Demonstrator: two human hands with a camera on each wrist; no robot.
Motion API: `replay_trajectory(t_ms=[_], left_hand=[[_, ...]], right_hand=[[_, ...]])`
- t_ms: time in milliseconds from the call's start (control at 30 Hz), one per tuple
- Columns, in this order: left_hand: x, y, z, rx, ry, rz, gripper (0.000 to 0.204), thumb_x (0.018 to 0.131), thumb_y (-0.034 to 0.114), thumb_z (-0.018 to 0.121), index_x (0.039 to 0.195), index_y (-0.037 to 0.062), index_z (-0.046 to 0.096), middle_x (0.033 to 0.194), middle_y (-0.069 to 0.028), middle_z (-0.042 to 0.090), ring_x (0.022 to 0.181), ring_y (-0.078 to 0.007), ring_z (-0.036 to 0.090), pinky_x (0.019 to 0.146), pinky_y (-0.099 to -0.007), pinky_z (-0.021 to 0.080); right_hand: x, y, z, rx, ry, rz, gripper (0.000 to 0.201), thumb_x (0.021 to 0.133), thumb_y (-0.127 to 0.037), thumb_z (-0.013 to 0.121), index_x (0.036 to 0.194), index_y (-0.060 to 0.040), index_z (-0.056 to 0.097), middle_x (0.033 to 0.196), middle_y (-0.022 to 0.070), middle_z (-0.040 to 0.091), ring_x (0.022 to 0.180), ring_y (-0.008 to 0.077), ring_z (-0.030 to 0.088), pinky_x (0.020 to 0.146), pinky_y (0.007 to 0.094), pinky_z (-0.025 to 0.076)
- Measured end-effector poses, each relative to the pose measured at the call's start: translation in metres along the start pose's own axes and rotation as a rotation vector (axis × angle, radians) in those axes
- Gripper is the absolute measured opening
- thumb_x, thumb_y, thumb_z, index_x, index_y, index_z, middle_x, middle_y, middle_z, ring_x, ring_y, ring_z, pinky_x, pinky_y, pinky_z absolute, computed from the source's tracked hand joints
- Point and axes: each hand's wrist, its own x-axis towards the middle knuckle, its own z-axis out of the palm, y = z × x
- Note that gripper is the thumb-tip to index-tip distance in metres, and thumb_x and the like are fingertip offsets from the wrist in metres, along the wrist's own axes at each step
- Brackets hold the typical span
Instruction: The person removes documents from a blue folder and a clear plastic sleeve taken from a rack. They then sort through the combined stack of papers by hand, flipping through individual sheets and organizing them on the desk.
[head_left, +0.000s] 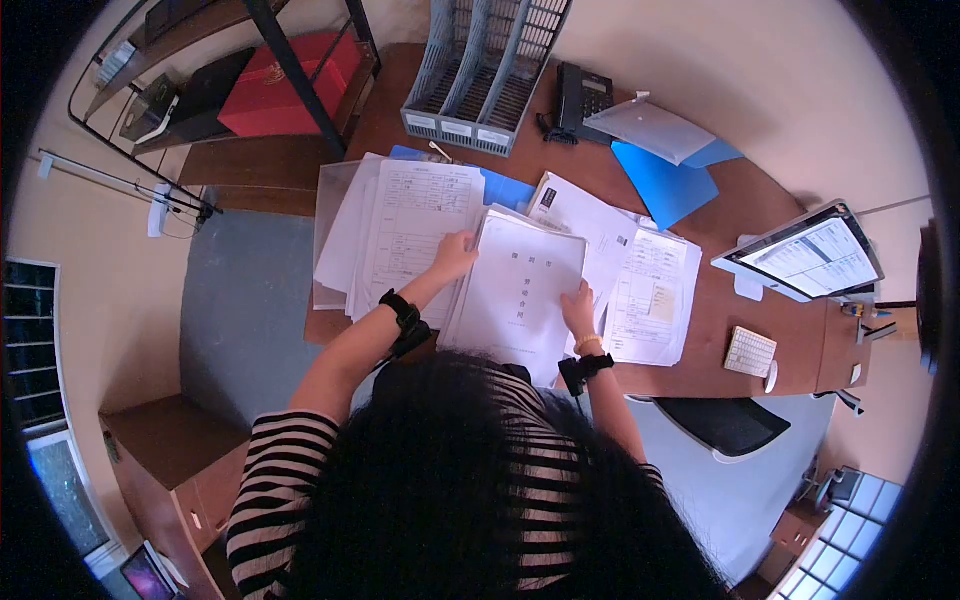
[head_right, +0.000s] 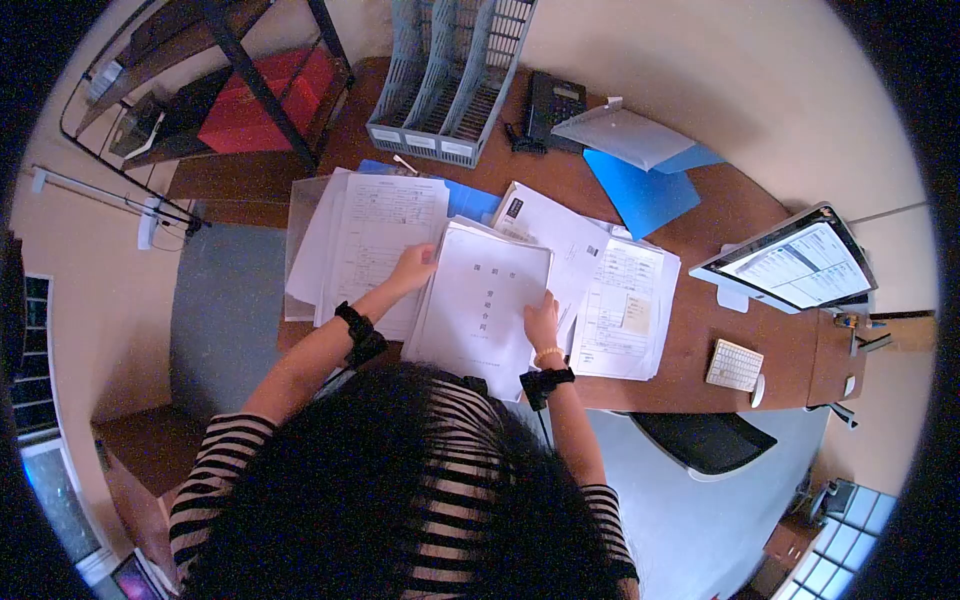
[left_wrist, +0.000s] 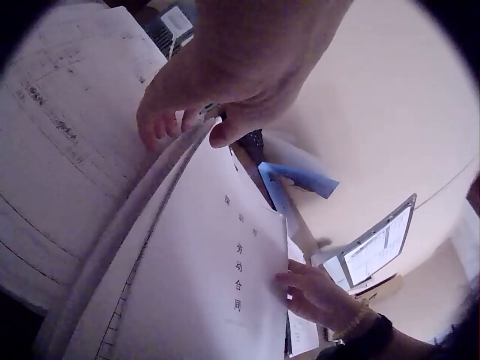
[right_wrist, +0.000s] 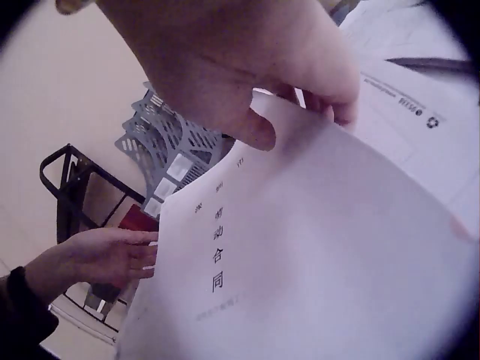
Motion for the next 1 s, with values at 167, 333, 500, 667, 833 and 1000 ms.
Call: replay_trajectory(t_ms=[167, 333, 500, 667, 833, 1000], left_hand=[[-0.013, 0.021, -0.004, -0.110, 0.039, 0.100, 0.028, 0.062, 0.013, 0.058, 0.087, 0.0001, 0.052, 0.080, -0.0158, 0.055, 0.077, -0.0275, 0.053, 0.069, -0.0350, 0.042], [-0.012, 0.031, -0.004, -0.235, -0.021, 0.025, 0.032, 0.064, 0.012, 0.061, 0.090, -0.0024, 0.049, 0.084, -0.0133, 0.054, 0.080, -0.0215, 0.052, 0.070, -0.0308, 0.042], [-0.006, 0.034, -0.003, -0.325, -0.186, 0.032, 0.038, 0.067, 0.014, 0.063, 0.096, -0.0041, 0.048, 0.088, -0.0116, 0.055, 0.078, -0.0164, 0.053, 0.067, -0.0286, 0.043], [-0.003, 0.034, 0.003, -0.345, -0.309, 0.048, 0.030, 0.069, 0.016, 0.062, 0.091, -0.0018, 0.053, 0.078, -0.0085, 0.058, 0.068, -0.0152, 0.054, 0.062, -0.0276, 0.043], [-0.005, 0.049, 0.008, -0.170, -0.232, 0.044, 0.032, 0.067, 0.023, 0.060, 0.087, -0.0012, 0.056, 0.075, -0.0131, 0.059, 0.068, -0.0209, 0.057, 0.062, -0.0317, 0.043], [-0.016, 0.055, 0.000, -0.352, -0.121, 0.179, 0.024, 0.072, 0.018, 0.057, 0.086, -0.0014, 0.055, 0.075, -0.0059, 0.058, 0.067, -0.0143, 0.054, 0.060, -0.0288, 0.043]], right_hand=[[-0.002, 0.006, 0.001, -0.006, -0.002, 0.019, 0.053, 0.070, -0.012, 0.054, 0.116, 0.0029, 0.031, 0.109, 0.0251, 0.041, 0.102, 0.0368, 0.039, 0.087, 0.0390, 0.033], [-0.005, -0.004, -0.007, 0.003, -0.042, 0.084, 0.055, 0.068, -0.010, 0.055, 0.117, 0.0022, 0.031, 0.108, 0.0249, 0.042, 0.099, 0.0364, 0.043, 0.086, 0.0383, 0.036], [-0.009, 0.000, -0.009, 0.152, -0.079, 0.039, 0.055, 0.065, -0.005, 0.054, 0.116, 0.0000, 0.033, 0.106, 0.0229, 0.045, 0.096, 0.0335, 0.046, 0.082, 0.0378, 0.039], [-0.015, -0.015, -0.015, 0.242, -0.061, 0.044, 0.050, 0.065, 0.001, 0.049, 0.114, -0.0008, 0.035, 0.104, 0.0205, 0.048, 0.093, 0.0299, 0.049, 0.076, 0.0343, 0.043], [-0.016, -0.017, -0.016, 0.323, -0.062, -0.014, 0.045, 0.066, 0.005, 0.043, 0.110, -0.0005, 0.037, 0.100, 0.0179, 0.050, 0.091, 0.0258, 0.050, 0.073, 0.0298, 0.044], [-0.032, -0.019, -0.036, 0.743, -0.135, 0.069, 0.046, 0.064, 0.010, 0.040, 0.109, -0.0025, 0.039, 0.097, 0.0105, 0.051, 0.087, 0.0171, 0.050, 0.071, 0.0259, 0.042]])
